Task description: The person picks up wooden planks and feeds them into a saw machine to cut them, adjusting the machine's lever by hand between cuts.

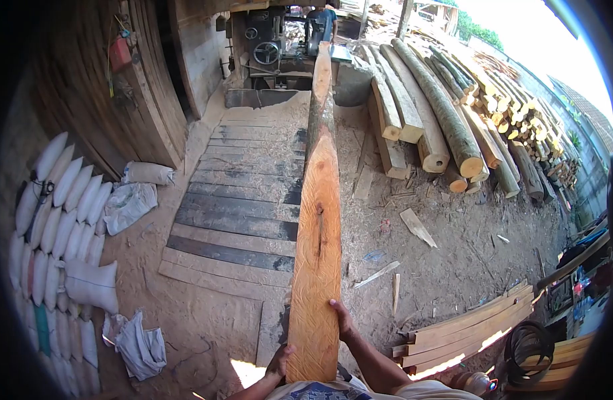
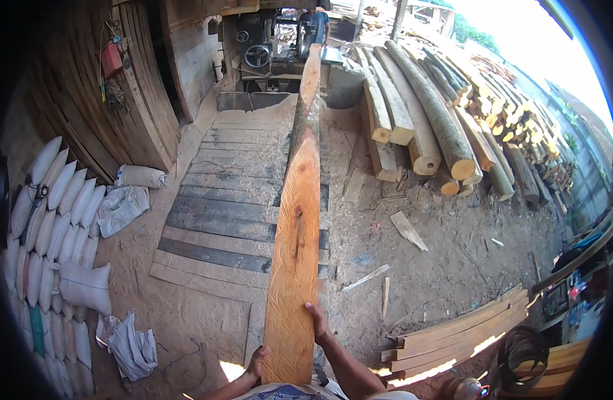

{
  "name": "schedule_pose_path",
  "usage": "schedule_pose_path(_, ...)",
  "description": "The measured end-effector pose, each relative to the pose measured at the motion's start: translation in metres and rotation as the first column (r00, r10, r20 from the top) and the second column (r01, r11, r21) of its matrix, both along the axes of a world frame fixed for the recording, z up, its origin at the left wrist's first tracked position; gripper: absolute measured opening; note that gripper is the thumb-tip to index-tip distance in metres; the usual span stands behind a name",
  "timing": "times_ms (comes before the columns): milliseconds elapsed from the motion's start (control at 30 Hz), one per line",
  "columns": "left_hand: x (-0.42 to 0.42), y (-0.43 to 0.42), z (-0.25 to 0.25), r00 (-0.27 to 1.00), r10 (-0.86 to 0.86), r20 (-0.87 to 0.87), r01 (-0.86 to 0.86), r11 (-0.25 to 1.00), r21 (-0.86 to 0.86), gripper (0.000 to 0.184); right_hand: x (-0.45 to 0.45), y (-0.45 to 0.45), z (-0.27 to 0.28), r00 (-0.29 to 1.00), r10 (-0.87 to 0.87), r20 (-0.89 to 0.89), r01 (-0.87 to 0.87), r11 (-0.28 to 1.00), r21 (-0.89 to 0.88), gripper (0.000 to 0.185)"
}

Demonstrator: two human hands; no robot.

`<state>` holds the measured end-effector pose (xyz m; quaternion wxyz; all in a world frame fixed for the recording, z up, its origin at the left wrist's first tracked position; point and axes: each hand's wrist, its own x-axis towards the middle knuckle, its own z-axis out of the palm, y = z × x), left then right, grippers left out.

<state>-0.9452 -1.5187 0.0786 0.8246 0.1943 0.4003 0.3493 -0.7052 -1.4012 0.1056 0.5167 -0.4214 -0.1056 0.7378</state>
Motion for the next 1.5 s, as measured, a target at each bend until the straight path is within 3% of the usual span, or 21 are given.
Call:
schedule_pose_path(200,0.005,0.032,0.005,0.996,0.058,0.063,-0.056,0.998,-0.028,0.082,0.004,0.030,0.000,0.997,0.023,-0.074,-0.023,1.000,0.000,0.074)
schedule_pose_path(267,0.001,0.039,-0.029,0.996,0.041,0.084,-0.037,0.998,-0.044,0.084,0.005,0.041,0.011,0.999,0.025,-0.040,-0.024,1.000,0.010,0.075)
schedule_pose_path(467,-0.002,0.074,-0.049,0.990,0.024,0.138,-0.012,0.996,-0.083,0.086,0.006,0.079,0.019,1.000,0.017,-0.021,-0.017,1.000,0.007,0.078)
schedule_pose_path(533,0.002,0.089,-0.037,0.990,0.041,0.132,-0.030,0.996,-0.082,0.081,0.008,0.094,0.018,0.999,0.023,-0.027,-0.023,1.000,0.004,0.078)
schedule_pose_path(600,0.013,0.116,0.019,0.994,0.074,0.083,-0.069,0.995,-0.066,0.072,0.009,0.111,0.019,0.998,0.035,-0.051,-0.036,0.999,-0.003,0.078)
schedule_pose_path(700,0.015,0.143,0.002,0.989,0.084,0.125,-0.076,0.995,-0.061,0.072,0.013,0.140,0.011,0.999,0.026,-0.038,-0.028,0.998,-0.047,0.079)
schedule_pose_path(800,0.015,0.173,-0.002,0.997,0.070,0.044,-0.069,0.997,-0.026,0.072,0.016,0.175,0.007,0.997,0.027,-0.076,-0.027,1.000,-0.008,0.078)
schedule_pose_path(900,0.011,0.200,-0.041,0.997,0.055,-0.061,-0.055,0.998,-0.006,0.071,0.020,0.206,0.004,0.998,0.019,-0.060,-0.021,0.999,-0.043,0.078)
schedule_pose_path(1000,0.017,0.229,-0.037,0.997,0.056,-0.059,-0.058,0.998,-0.039,0.071,0.022,0.238,0.002,1.000,0.001,0.029,0.000,0.999,-0.039,0.082)
schedule_pose_path(1100,0.027,0.272,0.005,0.996,0.071,0.053,-0.068,0.997,-0.044,0.057,0.026,0.269,0.005,1.000,0.007,0.001,-0.007,0.999,-0.053,0.083)
schedule_pose_path(1300,0.041,0.342,0.007,0.993,0.097,0.067,-0.093,0.994,-0.058,0.065,0.041,0.339,0.008,0.996,0.059,-0.067,-0.060,0.998,-0.010,0.082)
schedule_pose_path(1400,0.048,0.381,-0.004,0.997,0.074,0.026,-0.073,0.995,-0.069,0.076,0.048,0.379,0.006,0.999,0.015,0.041,-0.012,0.997,-0.070,0.083)
schedule_pose_path(1500,0.058,0.422,0.000,0.996,0.087,-0.012,-0.088,0.994,-0.071,0.074,0.057,0.422,0.001,0.998,0.000,0.056,0.001,1.000,-0.016,0.083)
